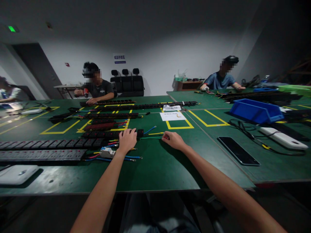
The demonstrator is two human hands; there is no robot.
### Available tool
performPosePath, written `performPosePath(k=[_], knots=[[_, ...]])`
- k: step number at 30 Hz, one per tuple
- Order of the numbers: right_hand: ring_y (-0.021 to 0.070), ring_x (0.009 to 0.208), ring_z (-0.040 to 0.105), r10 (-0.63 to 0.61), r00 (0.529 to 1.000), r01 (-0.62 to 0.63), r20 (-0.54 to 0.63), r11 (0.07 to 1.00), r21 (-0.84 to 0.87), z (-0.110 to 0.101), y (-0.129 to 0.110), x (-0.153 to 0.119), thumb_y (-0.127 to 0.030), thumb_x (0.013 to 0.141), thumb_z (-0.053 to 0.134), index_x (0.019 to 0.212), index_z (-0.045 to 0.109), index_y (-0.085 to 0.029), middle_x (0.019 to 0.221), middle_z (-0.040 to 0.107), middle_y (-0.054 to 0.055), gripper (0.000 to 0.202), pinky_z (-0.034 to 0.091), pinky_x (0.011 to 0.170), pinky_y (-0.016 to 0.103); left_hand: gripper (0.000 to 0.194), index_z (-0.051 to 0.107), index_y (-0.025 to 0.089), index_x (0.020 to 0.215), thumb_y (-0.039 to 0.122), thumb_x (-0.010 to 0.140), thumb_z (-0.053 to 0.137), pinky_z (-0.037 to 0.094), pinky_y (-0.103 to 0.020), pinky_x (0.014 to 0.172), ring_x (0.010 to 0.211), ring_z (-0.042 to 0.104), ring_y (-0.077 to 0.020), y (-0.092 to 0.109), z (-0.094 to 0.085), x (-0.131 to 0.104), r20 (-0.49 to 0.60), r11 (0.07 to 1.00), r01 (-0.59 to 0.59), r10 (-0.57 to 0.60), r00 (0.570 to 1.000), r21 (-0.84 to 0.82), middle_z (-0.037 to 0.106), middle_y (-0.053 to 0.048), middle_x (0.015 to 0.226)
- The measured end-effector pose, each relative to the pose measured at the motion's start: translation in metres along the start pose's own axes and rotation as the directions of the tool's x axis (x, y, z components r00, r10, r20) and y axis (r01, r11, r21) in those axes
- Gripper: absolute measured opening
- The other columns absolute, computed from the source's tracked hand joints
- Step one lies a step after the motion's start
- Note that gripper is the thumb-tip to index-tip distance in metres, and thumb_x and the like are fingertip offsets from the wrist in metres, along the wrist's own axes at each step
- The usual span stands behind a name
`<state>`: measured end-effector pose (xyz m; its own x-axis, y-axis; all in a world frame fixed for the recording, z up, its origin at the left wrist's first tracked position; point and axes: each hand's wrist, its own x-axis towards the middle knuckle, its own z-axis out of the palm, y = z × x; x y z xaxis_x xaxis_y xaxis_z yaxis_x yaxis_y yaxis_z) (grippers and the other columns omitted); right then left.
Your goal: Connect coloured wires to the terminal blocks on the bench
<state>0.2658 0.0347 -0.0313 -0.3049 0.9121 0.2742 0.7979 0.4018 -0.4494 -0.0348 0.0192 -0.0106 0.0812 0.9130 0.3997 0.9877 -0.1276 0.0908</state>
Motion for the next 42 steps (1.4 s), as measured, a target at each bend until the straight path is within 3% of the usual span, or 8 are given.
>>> performPosePath(k=[42], knots=[[0.0171,0.076,0.063,0.004,1.0,-0.003,0.027,0.999,-0.04,-0.0017,-0.0012,0.0002,-0.035,0.093,0.064,0.095,0.07,-0.025,0.087,0.073,0.002,0.011,0.033,0.062,0.025,0.044,0.063,0.022,0.137,0.034,0.104,0.037,0.036,-0.056,0.113,0.13,0.054,-0.0306,0.0006,0.0018,-0.0006,-0.022,1.0,0.005,-0.005,1.0,0.007,0.064,-0.014,0.137]])
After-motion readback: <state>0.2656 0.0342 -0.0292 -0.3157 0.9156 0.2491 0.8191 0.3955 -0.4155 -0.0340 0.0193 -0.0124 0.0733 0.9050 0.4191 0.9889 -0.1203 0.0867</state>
